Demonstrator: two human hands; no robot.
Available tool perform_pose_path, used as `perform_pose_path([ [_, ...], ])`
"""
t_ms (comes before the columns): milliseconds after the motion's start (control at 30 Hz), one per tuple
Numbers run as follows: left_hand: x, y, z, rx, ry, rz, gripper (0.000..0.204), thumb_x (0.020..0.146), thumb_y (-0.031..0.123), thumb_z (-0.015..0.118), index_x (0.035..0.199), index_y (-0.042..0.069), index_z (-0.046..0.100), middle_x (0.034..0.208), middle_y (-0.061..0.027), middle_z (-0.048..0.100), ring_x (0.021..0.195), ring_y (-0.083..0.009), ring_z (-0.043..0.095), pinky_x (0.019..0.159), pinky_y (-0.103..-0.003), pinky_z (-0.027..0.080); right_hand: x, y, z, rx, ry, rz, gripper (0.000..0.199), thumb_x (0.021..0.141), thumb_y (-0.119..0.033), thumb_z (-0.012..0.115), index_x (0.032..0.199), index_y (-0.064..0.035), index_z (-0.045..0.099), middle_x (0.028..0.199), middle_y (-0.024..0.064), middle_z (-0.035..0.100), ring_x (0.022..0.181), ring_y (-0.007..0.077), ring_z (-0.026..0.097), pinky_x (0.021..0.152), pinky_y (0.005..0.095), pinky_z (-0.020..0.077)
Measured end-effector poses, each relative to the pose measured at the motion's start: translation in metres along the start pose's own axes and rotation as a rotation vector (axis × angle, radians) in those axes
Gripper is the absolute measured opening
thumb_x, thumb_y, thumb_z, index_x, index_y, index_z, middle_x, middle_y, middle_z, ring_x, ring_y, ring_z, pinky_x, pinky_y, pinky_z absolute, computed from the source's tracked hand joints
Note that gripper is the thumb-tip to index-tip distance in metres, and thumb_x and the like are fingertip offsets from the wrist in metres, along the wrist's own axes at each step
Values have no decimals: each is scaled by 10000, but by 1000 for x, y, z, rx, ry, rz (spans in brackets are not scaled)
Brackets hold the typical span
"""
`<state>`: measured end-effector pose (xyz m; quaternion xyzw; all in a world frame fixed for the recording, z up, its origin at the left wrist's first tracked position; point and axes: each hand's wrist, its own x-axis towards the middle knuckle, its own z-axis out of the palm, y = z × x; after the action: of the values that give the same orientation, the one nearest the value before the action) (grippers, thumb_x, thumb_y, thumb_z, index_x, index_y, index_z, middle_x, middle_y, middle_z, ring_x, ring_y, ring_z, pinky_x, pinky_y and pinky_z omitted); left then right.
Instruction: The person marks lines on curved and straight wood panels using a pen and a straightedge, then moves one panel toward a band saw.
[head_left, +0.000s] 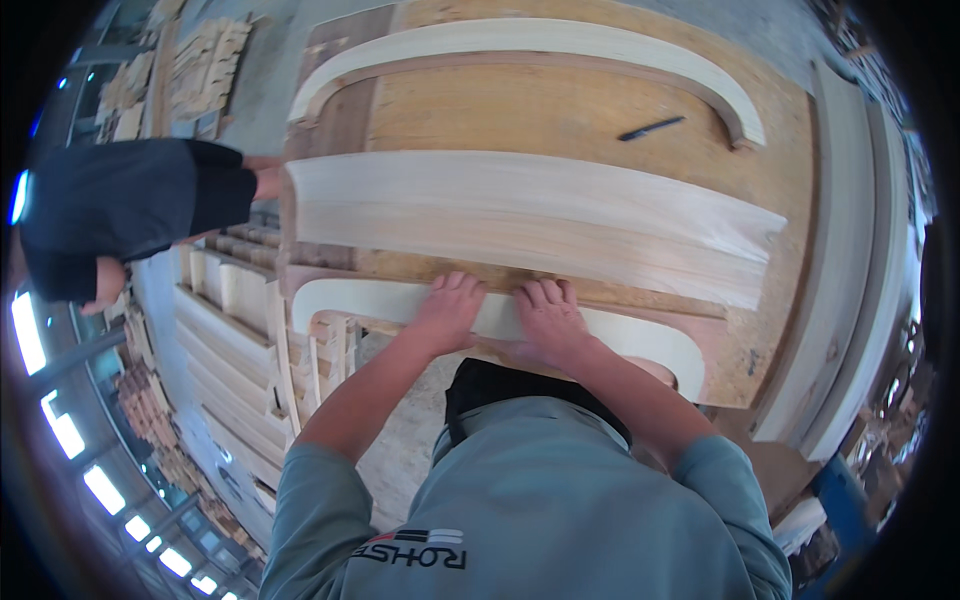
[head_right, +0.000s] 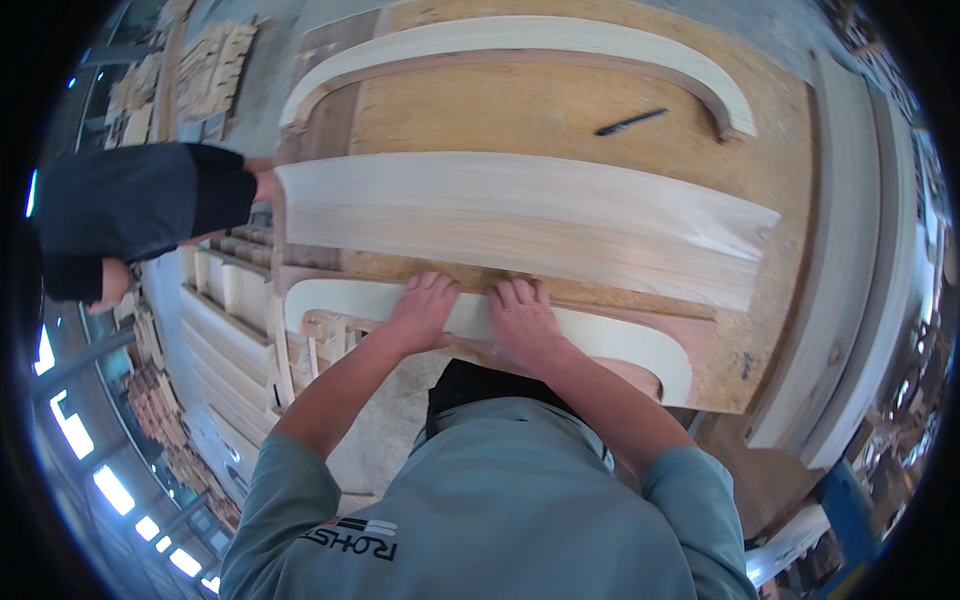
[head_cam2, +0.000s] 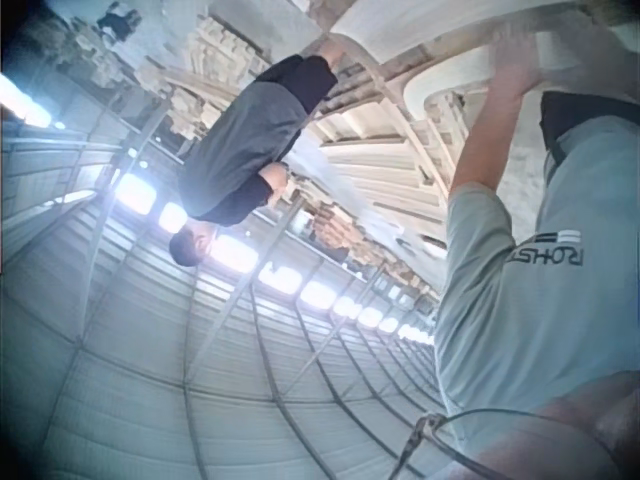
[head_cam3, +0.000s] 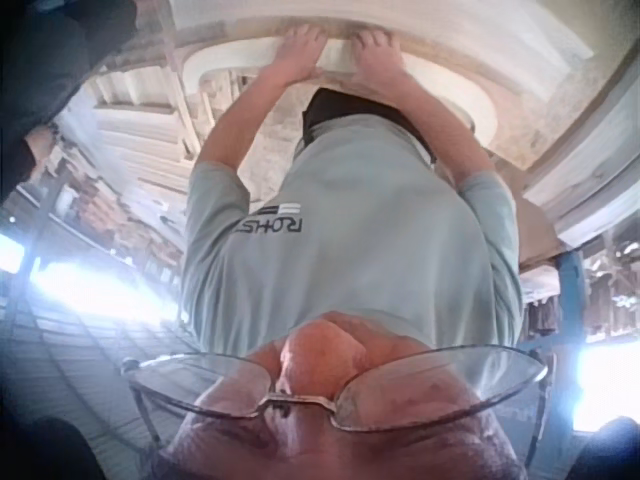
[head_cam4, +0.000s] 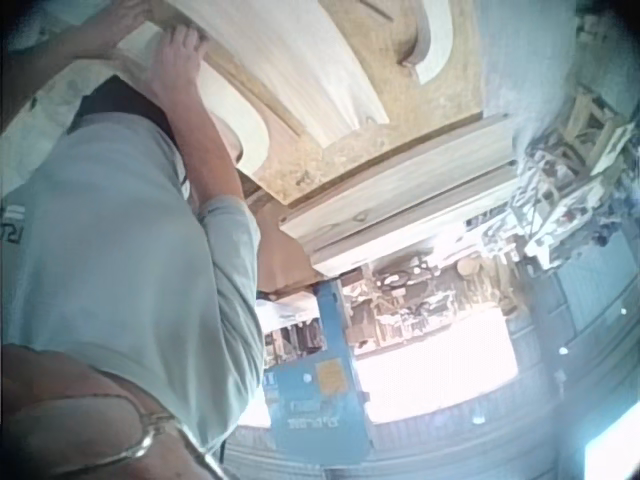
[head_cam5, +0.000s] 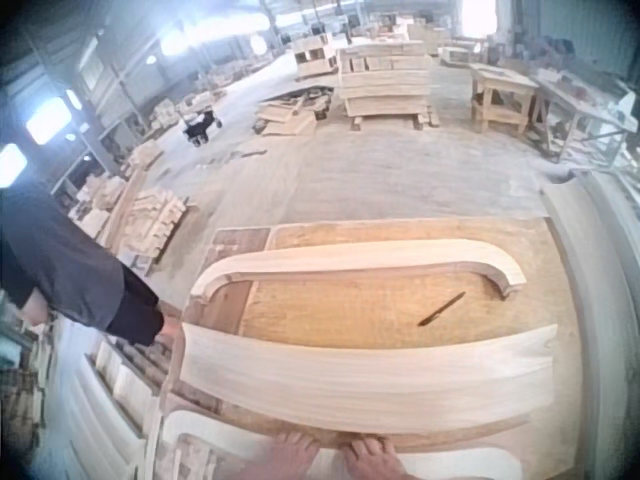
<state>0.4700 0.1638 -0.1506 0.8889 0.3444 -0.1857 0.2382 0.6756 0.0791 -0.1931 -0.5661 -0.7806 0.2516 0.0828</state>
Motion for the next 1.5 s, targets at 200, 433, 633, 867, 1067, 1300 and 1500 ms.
perform_pose_path([
  [200,1,-17,5,33,53,48,605,650,251,848,1158,32,605,1197,-133,584,1205,-301,511,1017,-435,400,22,-21,-9,53,-45,81,878,711,-675,762,1233,11,595,1234,151,560,1213,328,492,1074,503,338],
  [433,-2,-31,49,-23,134,85,664,613,282,878,1169,32,612,1203,-127,601,1209,-293,515,1016,-436,384,23,-35,0,-48,-174,145,878,649,-502,877,1290,-1,547,1284,155,539,1252,348,468,1080,496,337],
  [633,-17,-47,65,-84,379,138,313,872,252,621,1105,50,665,1121,-82,643,1147,-247,552,1019,-421,376,37,-60,-9,-257,-436,330,981,575,-381,945,1349,-23,459,1382,163,470,1324,370,397,1125,517,309],
  [867,-31,-101,79,-99,477,127,297,931,240,528,1076,68,722,1101,-52,666,1124,-229,559,998,-413,382,68,-102,10,-398,-486,504,985,629,-334,935,1404,-22,413,1408,157,460,1363,388,377,1149,546,301],
  [1067,-38,-112,72,-185,465,130,302,903,241,570,1072,56,739,1100,-29,673,1135,-220,550,1000,-404,371,96,-126,13,-488,-593,492,1015,621,-307,938,1436,-38,395,1433,145,441,1382,364,364,1148,532,308],
  [1300,-32,-113,72,-162,453,135,303,858,241,619,1079,90,761,1126,-24,676,1149,-217,543,975,-392,374,107,-133,22,-548,-632,542,1011,596,-318,942,1398,-25,401,1415,182,453,1348,372,403,1124,510,357],
  [1500,-28,-108,82,-231,518,127,240,838,252,638,982,138,792,1126,-14,679,1148,-229,545,962,-399,375,100,-124,25,-487,-572,499,947,596,-283,932,1347,-8,427,1364,206,483,1301,395,429,1101,520,368],
])
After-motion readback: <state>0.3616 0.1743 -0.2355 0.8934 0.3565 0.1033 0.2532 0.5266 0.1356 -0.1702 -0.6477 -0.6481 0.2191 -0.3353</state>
